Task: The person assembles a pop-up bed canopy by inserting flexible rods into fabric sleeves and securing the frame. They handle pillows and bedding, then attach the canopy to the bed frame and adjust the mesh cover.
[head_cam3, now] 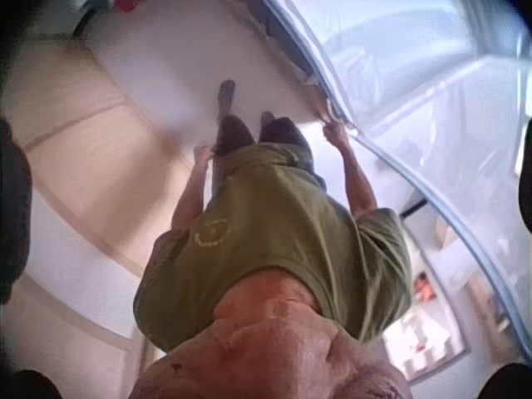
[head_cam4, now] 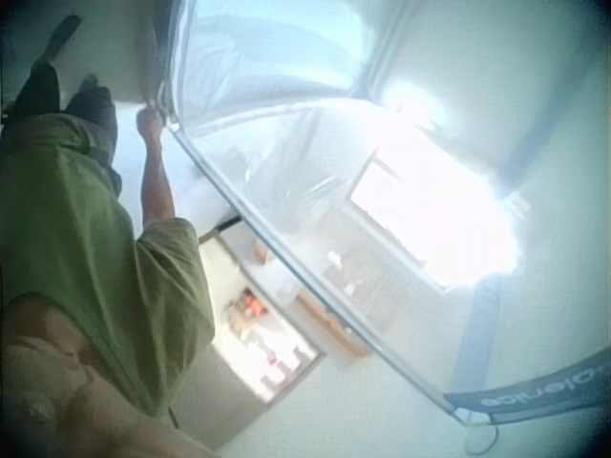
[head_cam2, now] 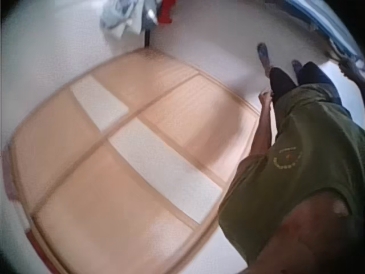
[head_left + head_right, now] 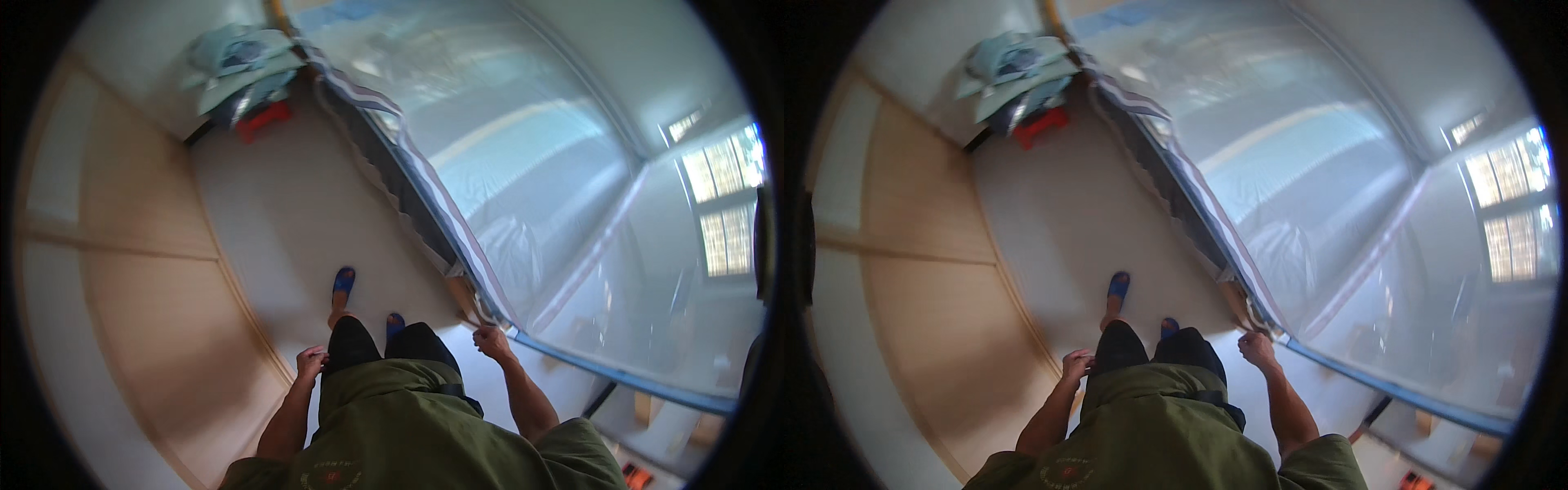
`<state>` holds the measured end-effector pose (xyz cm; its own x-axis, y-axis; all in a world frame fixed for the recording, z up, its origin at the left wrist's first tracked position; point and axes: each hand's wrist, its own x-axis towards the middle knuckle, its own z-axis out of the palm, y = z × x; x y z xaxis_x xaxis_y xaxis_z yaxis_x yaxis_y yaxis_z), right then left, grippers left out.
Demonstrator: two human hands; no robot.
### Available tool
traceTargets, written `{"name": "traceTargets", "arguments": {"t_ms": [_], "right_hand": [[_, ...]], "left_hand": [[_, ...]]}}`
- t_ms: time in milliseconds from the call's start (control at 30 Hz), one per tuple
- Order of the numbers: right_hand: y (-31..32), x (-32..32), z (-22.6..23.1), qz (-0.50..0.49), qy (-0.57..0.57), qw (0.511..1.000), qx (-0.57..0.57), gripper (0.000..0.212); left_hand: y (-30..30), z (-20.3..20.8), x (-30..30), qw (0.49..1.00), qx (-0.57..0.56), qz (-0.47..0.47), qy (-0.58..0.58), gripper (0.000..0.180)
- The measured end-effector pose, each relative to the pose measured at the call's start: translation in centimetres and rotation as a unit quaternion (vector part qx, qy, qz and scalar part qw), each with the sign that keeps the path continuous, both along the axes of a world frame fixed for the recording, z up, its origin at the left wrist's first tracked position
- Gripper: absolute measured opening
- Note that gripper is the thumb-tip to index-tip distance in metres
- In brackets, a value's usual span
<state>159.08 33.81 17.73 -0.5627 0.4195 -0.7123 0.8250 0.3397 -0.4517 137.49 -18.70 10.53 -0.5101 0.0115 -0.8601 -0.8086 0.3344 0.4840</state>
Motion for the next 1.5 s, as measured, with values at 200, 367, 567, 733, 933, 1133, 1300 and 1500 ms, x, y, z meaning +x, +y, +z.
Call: {"name": "traceTargets", "arguments": {"t_ms": [200,367,567,733,933,1133,1300,1500], "right_hand": [[-10.5,2.4,-3.0,-0.173,-0.088,0.978,-0.073,0.026],[-18.4,1.3,-2.6,-0.295,-0.096,0.947,-0.083,0.026],[-22.1,-0.9,-7.9,-0.323,-0.075,0.939,-0.088,0.028],[-19.3,-3.5,-19.4,-0.465,-0.018,0.875,-0.131,0.026],[-8.6,-8.2,-37.4,-0.777,0.09,0.596,-0.184,0.032],[-0.6,-9.3,-52.1,-0.883,0.402,0.184,-0.159,0.066],[1.6,-11.4,-56.3,-0.862,0.474,0.072,-0.166,0.073],[3.0,-13.8,-56.5,-0.724,0.667,0.017,-0.176,0.063]], "left_hand": [[2.0,-1.8,-16.4,0.981,-0.08,-0.173,-0.032,0.037],[9.2,0.9,-28.7,0.953,-0.099,-0.283,-0.052,0.034],[18.1,-1.8,-34.4,0.911,-0.11,-0.397,-0.01,0.035],[27.6,-10.2,-32.7,0.936,-0.028,-0.347,-0.057,0.038],[39.3,-32.1,-30.2,0.967,0.081,-0.184,-0.154,0.042],[50.2,-45.1,-26.9,0.943,0.251,-0.077,-0.203,0.048],[52.1,-49.9,-24.9,0.902,0.368,-0.057,-0.22,0.052],[51.5,-54.8,-27.8,0.848,0.467,-0.116,-0.222,0.058]]}}
